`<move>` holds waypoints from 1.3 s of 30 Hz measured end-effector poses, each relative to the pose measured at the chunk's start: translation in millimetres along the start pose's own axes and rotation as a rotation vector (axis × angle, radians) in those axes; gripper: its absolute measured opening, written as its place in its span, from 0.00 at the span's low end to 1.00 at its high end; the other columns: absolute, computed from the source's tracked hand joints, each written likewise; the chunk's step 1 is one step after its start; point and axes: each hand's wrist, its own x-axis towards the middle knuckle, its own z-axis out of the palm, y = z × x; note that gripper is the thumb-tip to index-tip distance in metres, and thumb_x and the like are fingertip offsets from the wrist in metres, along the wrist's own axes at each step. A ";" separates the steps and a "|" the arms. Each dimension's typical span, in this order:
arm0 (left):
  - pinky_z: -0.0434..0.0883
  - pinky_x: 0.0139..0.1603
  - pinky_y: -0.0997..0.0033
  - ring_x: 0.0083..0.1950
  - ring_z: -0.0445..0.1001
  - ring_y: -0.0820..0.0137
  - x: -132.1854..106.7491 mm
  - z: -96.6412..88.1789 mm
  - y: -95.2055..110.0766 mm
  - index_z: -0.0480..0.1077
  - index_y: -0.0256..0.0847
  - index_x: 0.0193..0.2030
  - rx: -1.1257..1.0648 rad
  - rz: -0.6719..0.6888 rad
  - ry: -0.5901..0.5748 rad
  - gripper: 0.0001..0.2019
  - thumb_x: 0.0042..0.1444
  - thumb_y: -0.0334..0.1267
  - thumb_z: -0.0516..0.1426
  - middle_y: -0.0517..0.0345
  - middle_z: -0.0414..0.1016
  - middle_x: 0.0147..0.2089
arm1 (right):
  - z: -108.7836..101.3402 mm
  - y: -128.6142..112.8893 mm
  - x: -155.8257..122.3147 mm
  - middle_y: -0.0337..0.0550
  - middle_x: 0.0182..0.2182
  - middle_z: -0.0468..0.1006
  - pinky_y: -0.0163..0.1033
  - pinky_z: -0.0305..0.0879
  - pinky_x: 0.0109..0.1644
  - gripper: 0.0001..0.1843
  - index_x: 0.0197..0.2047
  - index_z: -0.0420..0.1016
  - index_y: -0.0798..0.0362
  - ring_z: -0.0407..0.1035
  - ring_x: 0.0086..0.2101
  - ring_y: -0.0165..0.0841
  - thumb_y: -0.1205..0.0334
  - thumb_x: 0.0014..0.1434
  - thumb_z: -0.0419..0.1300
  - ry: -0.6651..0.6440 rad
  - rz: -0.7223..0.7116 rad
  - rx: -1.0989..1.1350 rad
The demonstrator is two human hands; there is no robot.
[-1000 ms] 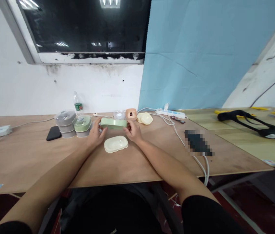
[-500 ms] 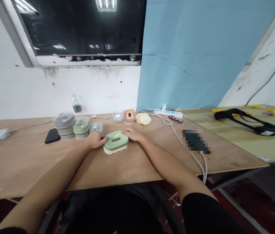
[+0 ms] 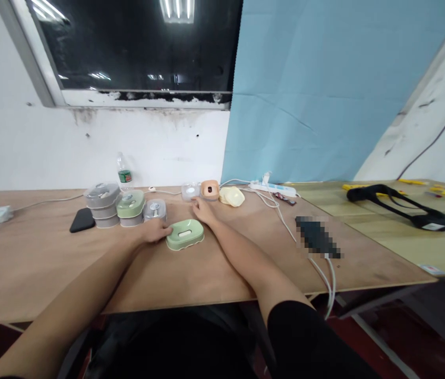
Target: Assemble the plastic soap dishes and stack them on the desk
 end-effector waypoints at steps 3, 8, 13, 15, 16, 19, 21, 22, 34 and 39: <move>0.61 0.24 0.72 0.19 0.65 0.72 1.5 1.8 -3.5 0.67 0.40 0.19 -0.071 -0.006 -0.034 0.23 0.58 0.53 0.48 0.60 0.66 0.16 | 15.4 -2.7 18.2 0.48 0.34 0.77 0.41 0.64 0.41 0.26 0.61 0.63 0.57 0.69 0.33 0.37 0.63 0.59 0.51 -0.048 -0.026 -0.086; 0.60 0.22 0.73 0.18 0.65 0.72 0.7 3.0 -6.3 0.66 0.41 0.20 -0.154 -0.029 -0.060 0.22 0.57 0.55 0.50 0.61 0.66 0.16 | 25.3 0.0 34.7 0.54 0.35 0.78 0.42 0.63 0.38 0.27 0.64 0.59 0.58 0.69 0.30 0.39 0.64 0.61 0.50 -0.036 0.090 -0.239; 0.59 0.22 0.72 0.18 0.64 0.73 -1.5 2.1 -4.9 0.64 0.41 0.19 -0.132 0.004 -0.040 0.23 0.57 0.54 0.50 0.61 0.66 0.16 | 15.6 2.2 27.0 0.50 0.32 0.77 0.39 0.59 0.35 0.15 0.46 0.70 0.53 0.67 0.30 0.38 0.59 0.66 0.45 0.005 0.055 -0.270; 0.59 0.23 0.72 0.18 0.63 0.73 -1.6 2.3 -4.4 0.64 0.41 0.19 -0.119 0.029 -0.022 0.23 0.58 0.54 0.49 0.61 0.66 0.16 | 13.5 1.8 23.8 0.49 0.33 0.77 0.38 0.59 0.35 0.13 0.46 0.69 0.52 0.67 0.31 0.38 0.59 0.66 0.46 0.007 0.062 -0.245; 0.59 0.23 0.72 0.18 0.63 0.73 -1.4 2.5 -4.2 0.64 0.41 0.19 -0.113 0.036 -0.015 0.23 0.58 0.54 0.48 0.61 0.66 0.16 | 13.3 1.8 23.1 0.48 0.33 0.77 0.38 0.58 0.35 0.12 0.46 0.68 0.52 0.67 0.31 0.38 0.60 0.65 0.47 0.007 0.065 -0.229; 0.58 0.24 0.72 0.19 0.64 0.73 0.0 3.7 -4.0 0.65 0.40 0.19 -0.090 0.037 -0.002 0.24 0.59 0.55 0.47 0.60 0.66 0.16 | 15.5 2.6 24.0 0.46 0.33 0.77 0.38 0.59 0.35 0.11 0.47 0.67 0.53 0.69 0.33 0.38 0.61 0.62 0.52 0.046 0.071 -0.172; 0.58 0.24 0.71 0.21 0.65 0.72 1.3 5.1 -3.7 0.66 0.40 0.20 -0.050 0.037 0.021 0.25 0.59 0.56 0.46 0.60 0.67 0.18 | 16.9 2.2 24.8 0.45 0.34 0.77 0.37 0.60 0.36 0.11 0.46 0.67 0.52 0.70 0.34 0.38 0.60 0.60 0.55 0.113 0.090 -0.128; 0.58 0.25 0.71 0.22 0.65 0.72 1.8 5.9 -3.4 0.67 0.40 0.21 -0.018 0.040 0.049 0.25 0.60 0.56 0.46 0.59 0.68 0.19 | 16.8 1.1 24.4 0.44 0.34 0.77 0.37 0.60 0.36 0.11 0.46 0.68 0.52 0.70 0.35 0.38 0.59 0.60 0.56 0.150 0.099 -0.103; 0.67 0.42 0.67 0.44 0.75 0.61 -9.8 5.1 14.8 0.62 0.44 0.63 0.055 -0.002 0.603 0.27 0.63 0.57 0.47 0.52 0.77 0.45 | -34.0 -16.8 -56.9 0.36 0.22 0.69 0.36 0.60 0.34 0.20 0.46 0.69 0.52 0.65 0.26 0.33 0.45 0.62 0.52 0.323 -0.124 0.094; 0.67 0.43 0.69 0.43 0.75 0.64 -12.9 4.1 16.5 0.58 0.42 0.66 0.004 0.123 0.689 0.27 0.64 0.51 0.48 0.51 0.76 0.49 | -39.5 -28.6 -62.6 0.35 0.20 0.66 0.35 0.57 0.30 0.19 0.37 0.68 0.52 0.61 0.23 0.31 0.44 0.63 0.50 0.268 -0.126 0.227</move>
